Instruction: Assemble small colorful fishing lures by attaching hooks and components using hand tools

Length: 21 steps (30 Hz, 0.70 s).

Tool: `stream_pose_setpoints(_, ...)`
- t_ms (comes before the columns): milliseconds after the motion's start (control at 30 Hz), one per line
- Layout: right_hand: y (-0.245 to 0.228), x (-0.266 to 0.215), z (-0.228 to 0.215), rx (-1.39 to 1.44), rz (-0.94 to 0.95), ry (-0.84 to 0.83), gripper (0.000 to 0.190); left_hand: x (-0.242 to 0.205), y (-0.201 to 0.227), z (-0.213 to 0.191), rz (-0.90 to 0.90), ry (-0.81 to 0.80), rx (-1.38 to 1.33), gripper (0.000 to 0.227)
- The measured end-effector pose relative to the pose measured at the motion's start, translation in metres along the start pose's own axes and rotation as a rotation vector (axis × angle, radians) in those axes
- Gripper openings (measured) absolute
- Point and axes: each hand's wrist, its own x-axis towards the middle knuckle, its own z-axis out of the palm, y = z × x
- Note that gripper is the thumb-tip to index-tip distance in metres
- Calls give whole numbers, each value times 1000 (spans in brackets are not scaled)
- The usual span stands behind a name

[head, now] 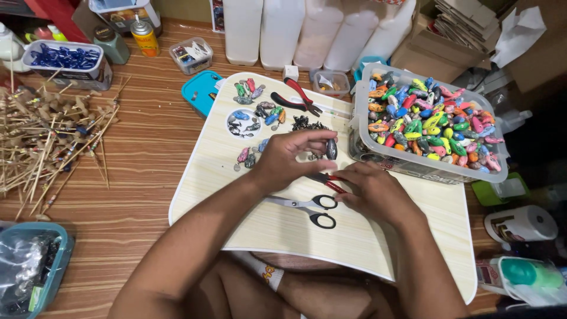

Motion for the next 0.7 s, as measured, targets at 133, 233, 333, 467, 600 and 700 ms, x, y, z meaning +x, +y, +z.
stream_pose_setpoints(133, 18, 5, 4, -42, -56, -44, 45, 0, 3, 1, 52, 9, 99, 56)
stream_pose_setpoints(233, 33, 11, 12, -116, -43, -79, 48, 2, 6, 3, 100, 44, 149, 51)
stream_pose_setpoints(333, 60, 11, 28, -398, -120, 29, 51, 3, 12, 4, 138, 62, 162, 47)
stream_pose_setpoints(467, 71, -5, 12, -255, -83, 68, 33, 1, 7, 7, 188, 103, 193, 46)
stream_pose_setpoints(600, 75, -20, 7, 145, -47, 207, 11, 4, 18, 8, 218, 114, 182, 44)
stream_pose_setpoints(700, 53, -25, 3, 224, -157, 321, 22, 2, 17, 8, 213, 86, 184, 40)
